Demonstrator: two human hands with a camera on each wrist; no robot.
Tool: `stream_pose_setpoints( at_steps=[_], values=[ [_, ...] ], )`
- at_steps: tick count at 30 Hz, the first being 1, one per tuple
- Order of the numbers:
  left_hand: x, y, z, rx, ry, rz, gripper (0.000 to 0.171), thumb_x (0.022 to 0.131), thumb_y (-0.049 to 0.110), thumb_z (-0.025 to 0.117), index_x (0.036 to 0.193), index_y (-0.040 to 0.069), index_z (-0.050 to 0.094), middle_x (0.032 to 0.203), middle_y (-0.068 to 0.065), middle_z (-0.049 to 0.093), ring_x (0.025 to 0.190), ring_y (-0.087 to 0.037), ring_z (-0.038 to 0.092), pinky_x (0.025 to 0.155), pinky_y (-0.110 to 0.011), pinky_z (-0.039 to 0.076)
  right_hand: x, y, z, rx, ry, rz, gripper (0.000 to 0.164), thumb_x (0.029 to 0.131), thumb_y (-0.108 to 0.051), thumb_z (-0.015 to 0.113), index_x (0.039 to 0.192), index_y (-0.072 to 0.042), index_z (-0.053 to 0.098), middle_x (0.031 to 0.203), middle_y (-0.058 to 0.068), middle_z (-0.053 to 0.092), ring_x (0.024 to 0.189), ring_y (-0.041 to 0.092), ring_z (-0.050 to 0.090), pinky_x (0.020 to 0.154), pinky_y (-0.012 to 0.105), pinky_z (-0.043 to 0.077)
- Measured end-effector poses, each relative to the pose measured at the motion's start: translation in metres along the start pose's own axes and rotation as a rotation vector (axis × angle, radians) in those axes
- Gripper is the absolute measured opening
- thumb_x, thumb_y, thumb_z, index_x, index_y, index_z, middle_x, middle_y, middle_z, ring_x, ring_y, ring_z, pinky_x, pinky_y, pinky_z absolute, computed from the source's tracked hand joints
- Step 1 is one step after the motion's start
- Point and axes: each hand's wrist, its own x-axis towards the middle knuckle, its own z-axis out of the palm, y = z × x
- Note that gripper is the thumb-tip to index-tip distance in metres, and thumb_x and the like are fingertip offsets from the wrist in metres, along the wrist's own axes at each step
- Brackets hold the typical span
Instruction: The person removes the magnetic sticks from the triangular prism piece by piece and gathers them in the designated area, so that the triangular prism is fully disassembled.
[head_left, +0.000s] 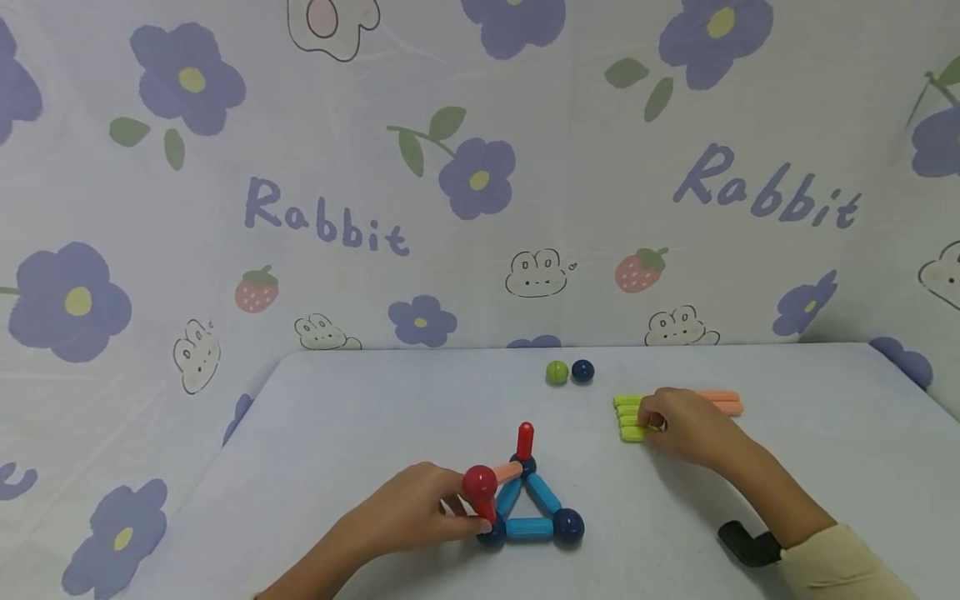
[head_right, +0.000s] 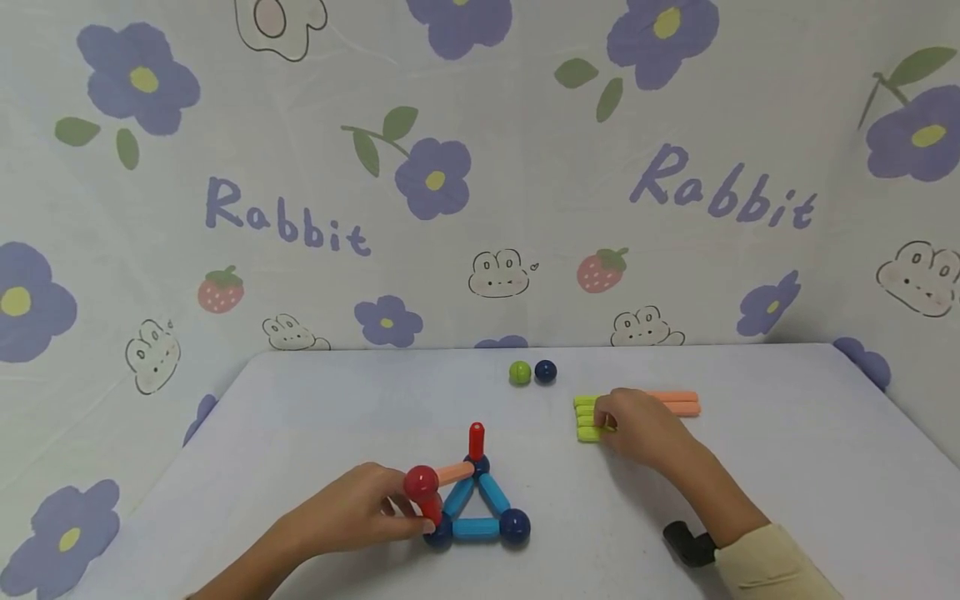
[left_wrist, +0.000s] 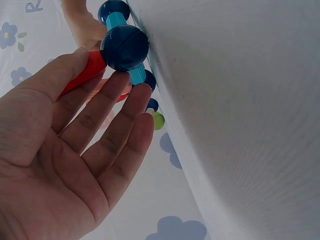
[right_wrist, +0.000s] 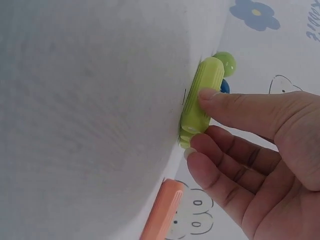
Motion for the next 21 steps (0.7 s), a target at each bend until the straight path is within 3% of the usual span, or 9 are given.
stream_pose_setpoints(
  at_steps=[7,12,16,18,21],
  values=[
    [0.000,-0.001,0.000,-0.002,0.000,0.001,0.027,0.087,0.032,0.079,0.105,0.011,0.077,0.085,0.015,0.071,0.077,0.000,0.063,0.069,-0.021,0.053,0.004,-0.019,-0.010,0.006,-0.007,-0.030,0.017,0.080,-0.008,0.084,0.093,-0.012,0.073,0.087,-0.002,0.062,0.076,0.014,0.054,0.066,0.030,0.049],
    [0.000,-0.001,-0.001,0.001,-0.004,-0.005,0.028,0.087,0.032,0.079,0.105,0.011,0.077,0.085,0.015,0.071,0.076,-0.001,0.063,0.069,-0.021,0.053,0.012,-0.059,-0.013,0.149,-0.027,-0.185,0.030,0.085,-0.013,0.081,0.113,-0.011,0.071,0.101,0.001,0.066,0.077,0.010,0.056,0.065,0.021,0.052],
    [0.000,-0.001,0.000,-0.001,-0.003,0.000,0.030,0.087,0.031,0.079,0.107,0.009,0.077,0.086,0.014,0.071,0.076,-0.001,0.064,0.069,-0.020,0.053,0.019,-0.092,-0.008,0.261,-0.076,-0.328,0.044,0.088,-0.012,0.078,0.130,-0.013,0.065,0.119,0.005,0.066,0.091,0.014,0.063,0.069,0.020,0.054],
    [0.000,-0.001,0.000,-0.002,0.000,0.009,0.030,0.087,0.031,0.079,0.107,0.009,0.076,0.087,0.013,0.072,0.076,-0.001,0.064,0.069,-0.020,0.053,0.023,-0.105,-0.004,0.279,-0.100,-0.387,0.042,0.089,-0.011,0.077,0.130,-0.014,0.066,0.120,0.004,0.065,0.096,0.016,0.064,0.072,0.020,0.054],
    [-0.001,-0.001,-0.001,-0.001,0.004,0.024,0.030,0.087,0.031,0.079,0.107,0.009,0.076,0.087,0.014,0.072,0.077,0.000,0.064,0.069,-0.020,0.053,0.027,-0.115,0.002,0.241,-0.101,-0.434,0.028,0.089,-0.008,0.077,0.116,-0.013,0.073,0.108,0.000,0.068,0.093,0.013,0.064,0.074,0.019,0.054]
  ],
)
